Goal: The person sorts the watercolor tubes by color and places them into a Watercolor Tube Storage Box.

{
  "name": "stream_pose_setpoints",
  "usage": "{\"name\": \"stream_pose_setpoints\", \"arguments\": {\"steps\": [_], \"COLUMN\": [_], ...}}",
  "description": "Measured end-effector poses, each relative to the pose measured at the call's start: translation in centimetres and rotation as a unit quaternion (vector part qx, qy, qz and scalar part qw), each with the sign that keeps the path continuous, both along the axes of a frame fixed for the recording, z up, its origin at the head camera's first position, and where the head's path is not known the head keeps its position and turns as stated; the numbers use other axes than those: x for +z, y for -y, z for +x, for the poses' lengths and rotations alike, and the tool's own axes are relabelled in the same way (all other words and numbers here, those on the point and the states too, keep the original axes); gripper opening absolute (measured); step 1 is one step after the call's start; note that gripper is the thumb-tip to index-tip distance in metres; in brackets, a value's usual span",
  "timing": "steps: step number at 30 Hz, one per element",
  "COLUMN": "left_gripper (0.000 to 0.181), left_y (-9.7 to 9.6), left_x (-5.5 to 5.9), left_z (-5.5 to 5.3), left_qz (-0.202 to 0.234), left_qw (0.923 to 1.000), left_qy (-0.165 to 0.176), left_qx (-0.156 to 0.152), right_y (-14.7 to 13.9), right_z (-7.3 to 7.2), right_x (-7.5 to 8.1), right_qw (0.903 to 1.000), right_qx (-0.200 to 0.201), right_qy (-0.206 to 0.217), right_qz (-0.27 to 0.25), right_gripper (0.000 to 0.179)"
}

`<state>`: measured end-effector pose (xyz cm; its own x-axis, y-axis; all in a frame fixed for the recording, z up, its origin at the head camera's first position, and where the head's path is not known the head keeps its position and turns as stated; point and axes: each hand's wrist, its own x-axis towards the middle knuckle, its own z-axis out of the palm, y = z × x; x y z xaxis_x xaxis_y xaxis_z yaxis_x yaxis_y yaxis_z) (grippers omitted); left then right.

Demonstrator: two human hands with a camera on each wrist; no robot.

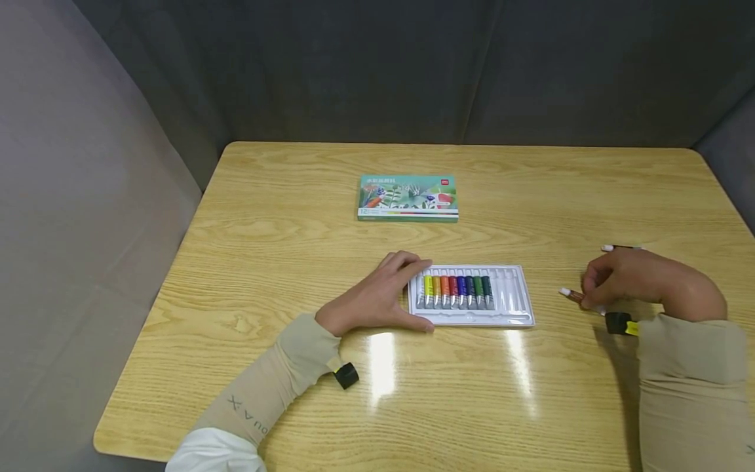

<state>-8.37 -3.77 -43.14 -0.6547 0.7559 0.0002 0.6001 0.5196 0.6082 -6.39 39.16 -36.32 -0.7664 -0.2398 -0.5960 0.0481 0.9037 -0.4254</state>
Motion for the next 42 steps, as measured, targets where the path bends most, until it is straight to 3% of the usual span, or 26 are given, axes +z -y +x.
{"name": "stream_pose_setpoints", "arguments": {"steps": [5, 11, 17, 21, 27, 36, 42], "left_gripper": [0.111, 0.112, 0.111, 0.111, 0.111, 0.111, 0.112], "left_y": [0.0, -0.1, 0.0, 0.0, 0.0, 0.0, 0.0], "left_x": [0.0, -0.1, -0.1, 0.1, 0.0, -0.1, 0.0], "left_z": [0.0, 0.0, 0.1, 0.1, 0.1, 0.0, 0.0], "left_qz": [0.000, -0.001, -0.001, 0.000, 0.001, 0.003, 0.004], "left_qw": [1.0000, 1.0000, 1.0000, 1.0000, 1.0000, 1.0000, 1.0000], "left_qy": [-0.001, 0.000, 0.000, 0.001, 0.000, -0.002, 0.004], "left_qx": [-0.002, -0.001, 0.001, 0.001, 0.001, 0.000, -0.003], "right_y": [0.8, 1.6, 1.4, 0.9, 0.9, 1.7, 2.7], "right_z": [-0.2, -0.2, -0.2, -0.3, 0.0, 0.8, 1.2], "right_x": [-0.1, -0.3, 0.2, 0.8, 1.7, 3.1, 4.0], "right_qw": [0.9998, 0.9988, 0.9967, 0.9857, 0.9588, 0.9256, 0.9174], "right_qx": [-0.001, -0.001, -0.003, -0.025, -0.077, -0.155, -0.194], "right_qy": [-0.004, 0.005, -0.075, -0.158, -0.268, -0.342, -0.345], "right_qz": [-0.020, -0.049, 0.030, 0.054, 0.056, 0.049, 0.044], "right_gripper": [0.033, 0.022, 0.019, 0.023, 0.026, 0.029, 0.036]}}
